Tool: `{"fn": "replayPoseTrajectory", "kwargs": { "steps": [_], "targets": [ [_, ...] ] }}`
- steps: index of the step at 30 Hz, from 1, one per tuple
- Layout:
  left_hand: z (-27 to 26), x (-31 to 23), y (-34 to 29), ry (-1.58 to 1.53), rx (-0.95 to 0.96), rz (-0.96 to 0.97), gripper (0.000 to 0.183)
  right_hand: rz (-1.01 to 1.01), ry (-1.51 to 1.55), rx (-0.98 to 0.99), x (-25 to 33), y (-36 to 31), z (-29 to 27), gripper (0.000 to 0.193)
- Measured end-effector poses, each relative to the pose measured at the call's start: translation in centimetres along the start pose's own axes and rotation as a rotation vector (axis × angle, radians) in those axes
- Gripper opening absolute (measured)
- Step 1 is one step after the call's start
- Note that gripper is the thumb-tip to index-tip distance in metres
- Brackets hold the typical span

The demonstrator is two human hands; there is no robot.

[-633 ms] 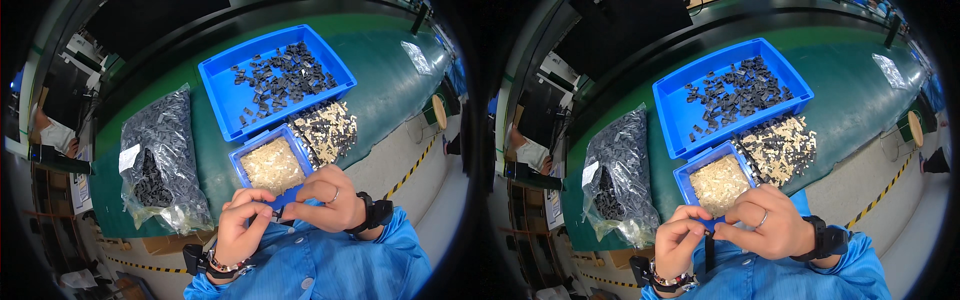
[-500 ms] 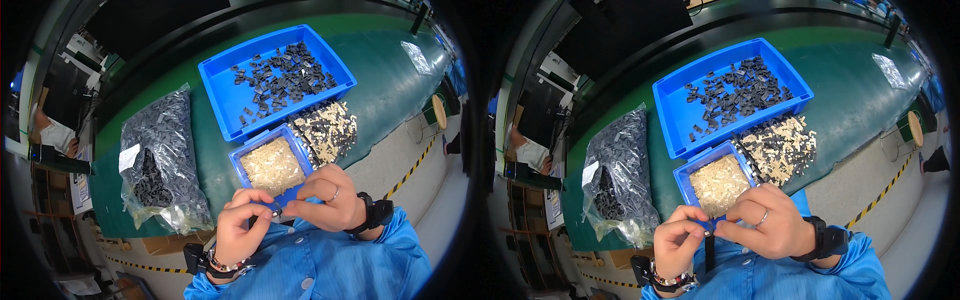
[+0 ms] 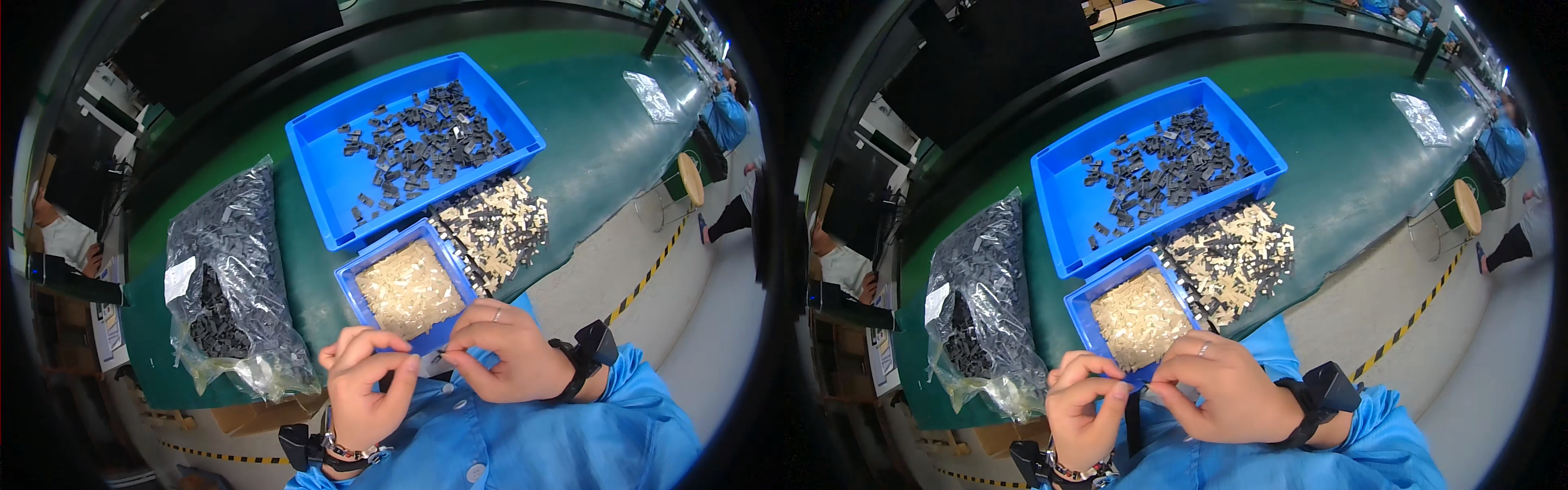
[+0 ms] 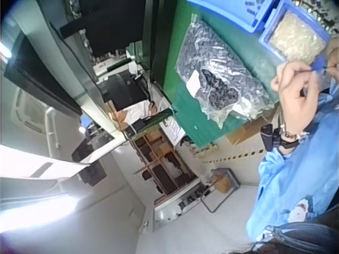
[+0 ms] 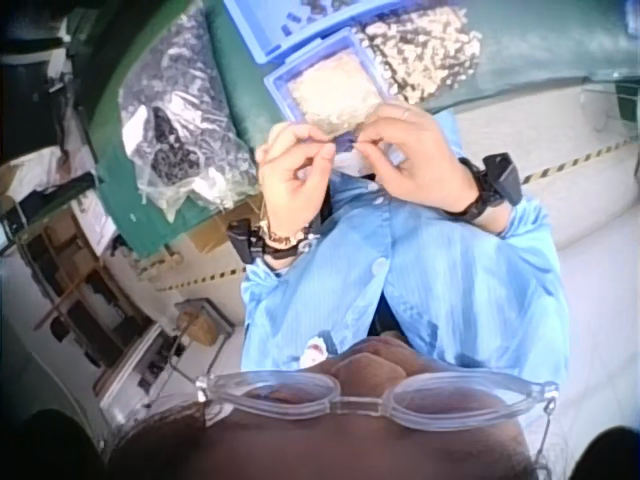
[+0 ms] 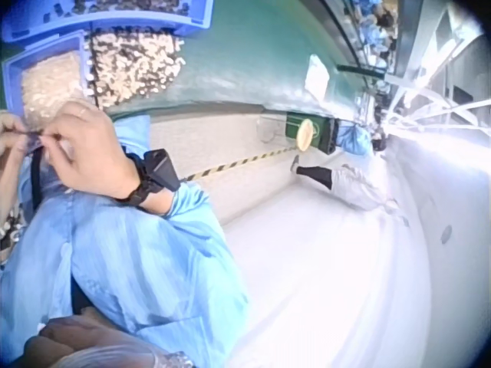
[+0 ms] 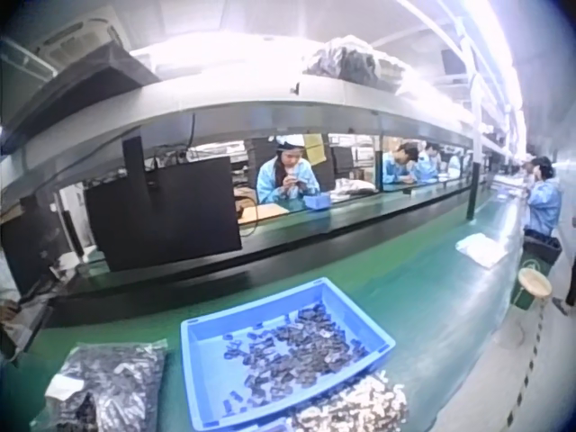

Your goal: Sorting and inspecting small metal and plastic components into plastic bins at a manufacturing workstation.

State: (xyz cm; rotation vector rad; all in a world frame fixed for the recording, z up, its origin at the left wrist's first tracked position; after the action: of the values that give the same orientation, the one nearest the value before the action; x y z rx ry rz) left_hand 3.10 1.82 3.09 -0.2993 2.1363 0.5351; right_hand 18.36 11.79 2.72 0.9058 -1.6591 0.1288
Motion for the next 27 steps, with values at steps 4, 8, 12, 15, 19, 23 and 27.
{"fn": "replayPoseTrajectory", "kwargs": {
  "steps": [4, 8, 12, 15, 19, 23, 27],
  "targets": [
    [-0.3, 2.0, -0.3, 0.148, -0.262, -0.019, 0.014, -0.001, 0.049, -0.219, -2.6, -2.0, -2.0, 0.008],
    [-0.2, 4.3, -1.0, 0.110, -0.316, -0.101, 0.013, 0.234, 0.314, -0.491, -5.9, -4.7, -3.4, 0.007],
    [0.6, 5.2, -1.0, 0.060, -0.416, -0.062, 0.034, 0.233, 0.251, -0.424, -7.4, -6.0, -2.4, 0.012],
    [1.0, 5.2, -1.0, 0.040, -0.410, -0.134, 0.046, 0.185, 0.177, -0.444, -7.8, -6.2, -1.6, 0.013],
    [1.3, 5.9, -1.1, 0.004, -0.384, -0.137, 0.049, 0.180, 0.176, -0.488, -8.2, -6.6, -1.0, 0.014],
    [1.5, 6.6, -1.2, -0.075, -0.380, -0.151, 0.048, 0.192, 0.209, -0.529, -8.4, -6.8, -0.8, 0.015],
    [1.5, 6.7, -1.2, -0.116, -0.372, -0.158, 0.048, 0.194, 0.172, -0.516, -8.5, -6.8, -0.7, 0.016]
  ]
}}
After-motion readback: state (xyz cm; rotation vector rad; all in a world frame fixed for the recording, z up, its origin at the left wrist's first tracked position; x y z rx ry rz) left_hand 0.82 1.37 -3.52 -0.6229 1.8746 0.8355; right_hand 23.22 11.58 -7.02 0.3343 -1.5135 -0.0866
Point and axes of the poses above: each hand's wrist, its own y-axis towards the middle knuckle, its own z-axis out of the palm, x = y × z, the point moved 3 cm from there along y, towards the middle knuckle, and after that the axes turned 10 degrees about -x, right-handed, at the moved point
